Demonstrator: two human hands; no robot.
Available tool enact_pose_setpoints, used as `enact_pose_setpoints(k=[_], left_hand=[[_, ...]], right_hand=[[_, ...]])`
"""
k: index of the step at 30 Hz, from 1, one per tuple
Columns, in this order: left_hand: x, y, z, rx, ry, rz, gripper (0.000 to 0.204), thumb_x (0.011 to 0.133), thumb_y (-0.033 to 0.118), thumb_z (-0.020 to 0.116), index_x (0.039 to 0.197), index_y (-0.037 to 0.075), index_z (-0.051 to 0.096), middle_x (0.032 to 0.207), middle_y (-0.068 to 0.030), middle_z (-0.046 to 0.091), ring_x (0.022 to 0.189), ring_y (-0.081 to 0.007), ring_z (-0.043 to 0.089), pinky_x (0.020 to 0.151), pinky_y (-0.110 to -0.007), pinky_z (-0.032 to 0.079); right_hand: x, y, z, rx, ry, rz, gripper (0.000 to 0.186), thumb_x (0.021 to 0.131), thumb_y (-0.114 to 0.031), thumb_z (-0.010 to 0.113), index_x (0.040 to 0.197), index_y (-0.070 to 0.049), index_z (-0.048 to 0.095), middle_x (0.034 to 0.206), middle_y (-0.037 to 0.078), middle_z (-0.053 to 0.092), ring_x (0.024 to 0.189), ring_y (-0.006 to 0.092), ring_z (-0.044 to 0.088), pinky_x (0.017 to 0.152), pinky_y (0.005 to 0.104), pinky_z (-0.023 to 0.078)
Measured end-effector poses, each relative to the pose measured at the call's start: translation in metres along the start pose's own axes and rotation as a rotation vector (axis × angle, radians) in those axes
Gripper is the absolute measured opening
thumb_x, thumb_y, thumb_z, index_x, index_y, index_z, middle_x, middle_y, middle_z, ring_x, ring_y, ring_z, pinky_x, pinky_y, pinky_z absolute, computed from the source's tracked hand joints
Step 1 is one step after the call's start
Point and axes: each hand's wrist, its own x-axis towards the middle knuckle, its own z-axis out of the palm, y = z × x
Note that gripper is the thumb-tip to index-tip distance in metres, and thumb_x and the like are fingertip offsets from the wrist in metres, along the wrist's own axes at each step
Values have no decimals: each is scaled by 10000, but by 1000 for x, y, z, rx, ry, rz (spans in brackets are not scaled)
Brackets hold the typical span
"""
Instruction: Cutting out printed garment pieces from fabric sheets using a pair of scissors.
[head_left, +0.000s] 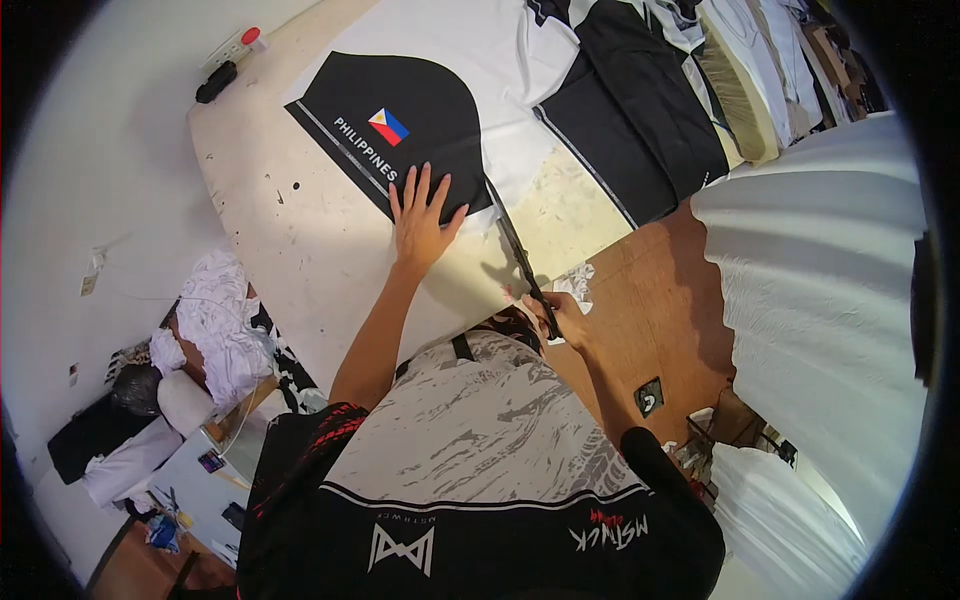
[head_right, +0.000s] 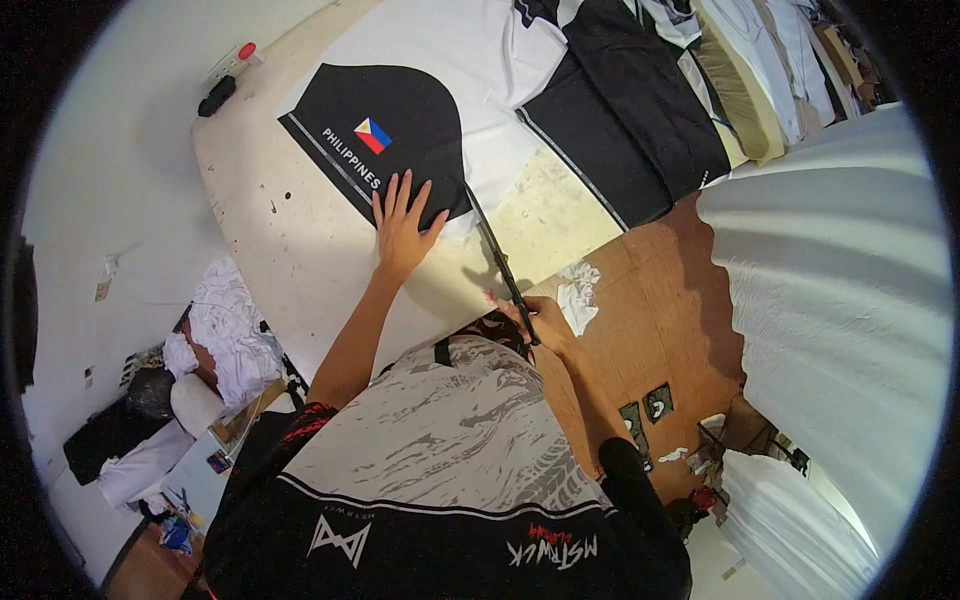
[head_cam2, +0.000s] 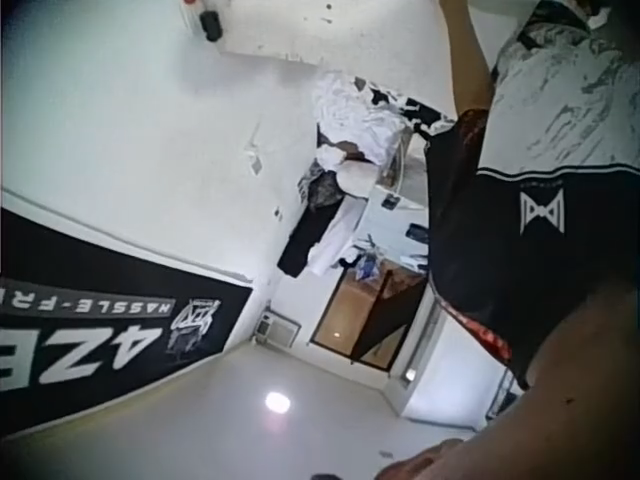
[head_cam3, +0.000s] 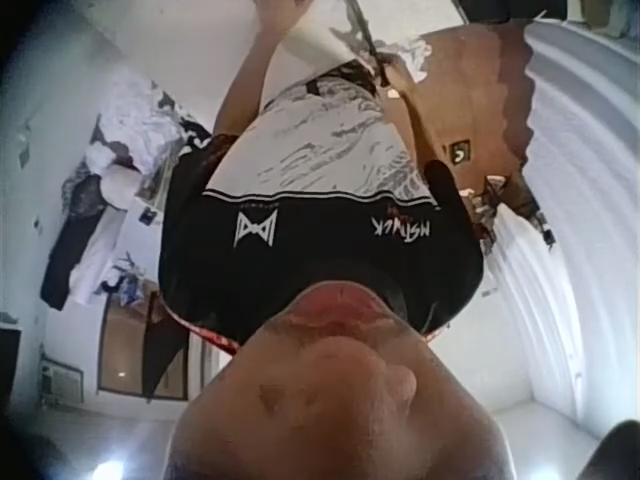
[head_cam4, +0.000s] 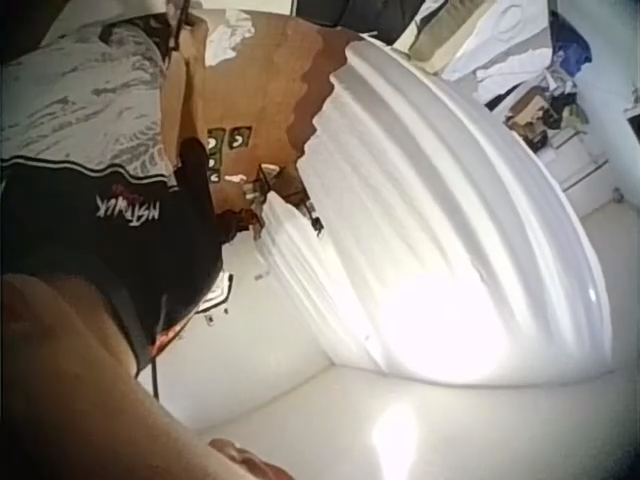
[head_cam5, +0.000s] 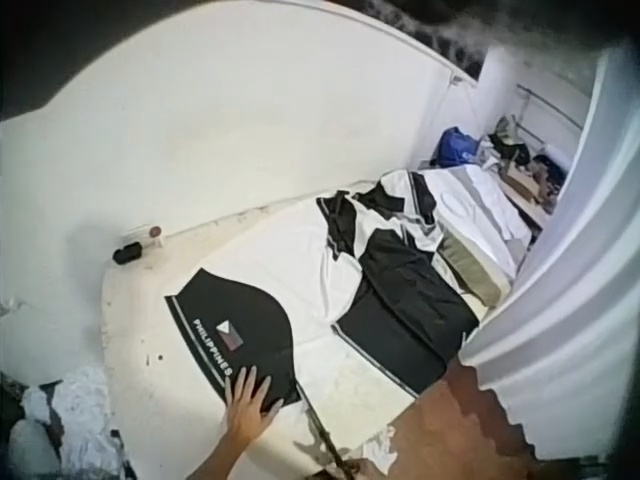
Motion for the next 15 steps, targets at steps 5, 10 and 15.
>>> enact_pose_setpoints(k=[5, 10, 15], left_hand=[[0, 2, 1, -8, -4, 1, 598, 935, 429, 769, 1456, 157, 657, 1663, -151, 441, 1557, -377, 352, 1254, -668, 190], [1, 3, 3, 15, 5, 7, 595, 935, 446, 755, 1439, 143, 666, 1650, -159, 451, 1547, -385, 365, 1249, -675, 202], [2, 6, -1, 8, -15, -4, 590, 941, 433, 757, 1450, 150, 661, 1657, -156, 446, 1552, -382, 358, 1252, -671, 200]], right_hand=[[0, 13, 7, -6, 75, 11, 631, 875, -605, 837, 903, 20, 756, 576, -9, 558, 489, 88, 546, 458, 273, 400], [-11, 10, 20, 5, 128, 26, 556, 935, -559, 797, 732, -61, 657, 558, -6, 563, 452, 95, 529, 440, 273, 378], [-19, 11, 33, 79, 167, -9, 562, 916, -558, 819, 713, -66, 641, 561, 1, 567, 455, 99, 524, 437, 281, 369]])
